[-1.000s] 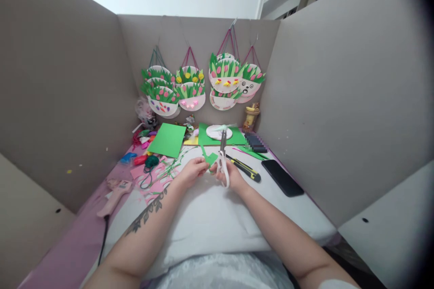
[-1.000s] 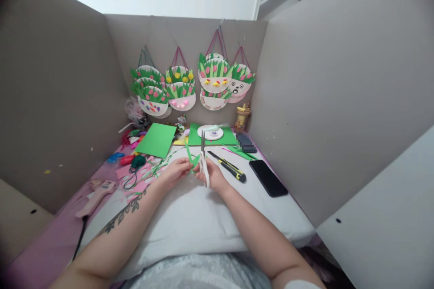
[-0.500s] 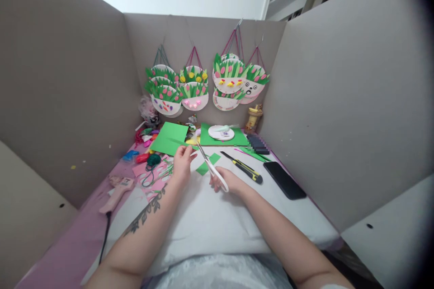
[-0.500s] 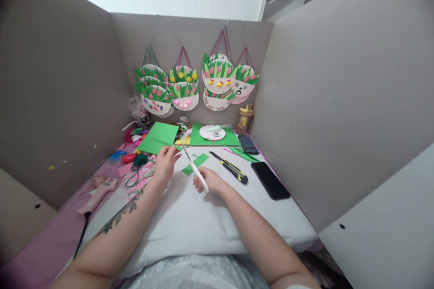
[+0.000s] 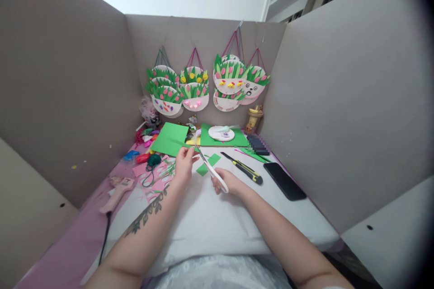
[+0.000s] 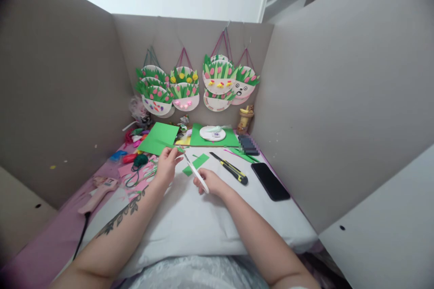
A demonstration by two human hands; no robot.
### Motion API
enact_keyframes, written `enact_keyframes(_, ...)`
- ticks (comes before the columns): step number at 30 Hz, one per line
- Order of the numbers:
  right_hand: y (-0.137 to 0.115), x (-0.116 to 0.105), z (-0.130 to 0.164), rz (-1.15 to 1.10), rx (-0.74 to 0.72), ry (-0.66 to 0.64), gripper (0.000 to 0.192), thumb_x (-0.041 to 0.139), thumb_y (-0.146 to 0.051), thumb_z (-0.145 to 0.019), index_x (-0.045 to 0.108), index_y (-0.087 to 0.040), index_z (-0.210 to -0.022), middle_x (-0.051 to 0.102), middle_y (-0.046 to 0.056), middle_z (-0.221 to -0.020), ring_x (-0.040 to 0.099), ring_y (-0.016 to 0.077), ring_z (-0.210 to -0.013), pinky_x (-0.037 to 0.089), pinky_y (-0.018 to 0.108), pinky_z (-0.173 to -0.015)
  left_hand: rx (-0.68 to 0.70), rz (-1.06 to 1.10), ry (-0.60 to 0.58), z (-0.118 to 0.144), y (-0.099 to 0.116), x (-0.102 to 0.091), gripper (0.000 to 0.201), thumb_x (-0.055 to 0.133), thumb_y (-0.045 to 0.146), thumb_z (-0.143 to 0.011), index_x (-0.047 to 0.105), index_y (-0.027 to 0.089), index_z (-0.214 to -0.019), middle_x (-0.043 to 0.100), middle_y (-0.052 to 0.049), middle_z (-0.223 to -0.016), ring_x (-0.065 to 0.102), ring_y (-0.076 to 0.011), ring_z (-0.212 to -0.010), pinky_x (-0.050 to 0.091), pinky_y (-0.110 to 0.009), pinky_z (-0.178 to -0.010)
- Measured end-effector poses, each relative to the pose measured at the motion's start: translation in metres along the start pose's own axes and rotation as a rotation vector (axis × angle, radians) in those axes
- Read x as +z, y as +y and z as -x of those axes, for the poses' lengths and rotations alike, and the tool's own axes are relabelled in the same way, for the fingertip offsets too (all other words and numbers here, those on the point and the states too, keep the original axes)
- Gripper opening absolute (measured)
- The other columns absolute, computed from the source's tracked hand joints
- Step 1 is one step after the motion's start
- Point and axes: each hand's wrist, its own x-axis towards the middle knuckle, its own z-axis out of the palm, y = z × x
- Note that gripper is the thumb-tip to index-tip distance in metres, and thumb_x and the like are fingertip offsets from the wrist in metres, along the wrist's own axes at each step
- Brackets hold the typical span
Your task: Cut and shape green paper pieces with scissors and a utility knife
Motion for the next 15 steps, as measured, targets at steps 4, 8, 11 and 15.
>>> enact_keyframes(4, -0.001, 0.0, 0.0, 0.006, -0.004, -0.008, 0.015, 0.061, -0.023, -0.065, 0.049, -0.018, -0.073, 0.057, -0.004, -0.065, 0.057, 0.0092, -0.047, 0.043, 0.02, -0.043, 0.01, -0.013, -0.005, -0.001, -0.002, 0.0, 0.034, 0.064, 0.048, -0.07, 0.048, 0.018, -0.074, 0.057, 0.0, -0.076, 0.063, -0.0153, -0.078, 0.051, -0.027, -0.067)
enact_keyframes(8, 0.004, -0.001, -0.001, -0.005, 0.003, -0.002, 0.015, 0.061, -0.023, -0.066, 0.05, -0.018, -0.075, 0.058, -0.004, -0.065, 0.057, 0.0094, -0.048, 0.043, 0.02, -0.043, 0.021, -0.045, -0.013, -0.001, -0.003, -0.001, 0.035, 0.063, 0.049, -0.07, 0.048, 0.018, -0.072, 0.058, 0.0, -0.075, 0.063, -0.0155, -0.078, 0.051, -0.027, -0.068)
enact_keyframes(11, 0.008, -0.002, -0.003, -0.015, -0.002, -0.015, 0.016, 0.062, -0.024, -0.066, 0.05, -0.018, -0.075, 0.058, -0.003, -0.066, 0.058, 0.0099, -0.048, 0.043, 0.02, -0.044, 0.027, -0.055, -0.015, -0.001, -0.002, -0.002, 0.034, 0.062, 0.049, -0.07, 0.048, 0.018, -0.071, 0.057, 0.001, -0.073, 0.062, -0.0148, -0.077, 0.05, -0.027, -0.068)
enact_keyframes(15, 0.012, -0.003, -0.006, -0.02, 0.008, -0.024, 0.015, 0.061, -0.024, -0.066, 0.05, -0.018, -0.075, 0.058, -0.004, -0.066, 0.059, 0.0101, -0.048, 0.044, 0.02, -0.044, 0.03, -0.037, -0.014, -0.001, -0.002, -0.002, 0.031, 0.063, 0.045, -0.07, 0.048, 0.018, -0.069, 0.054, 0.003, -0.07, 0.06, -0.0133, -0.074, 0.05, -0.025, -0.065)
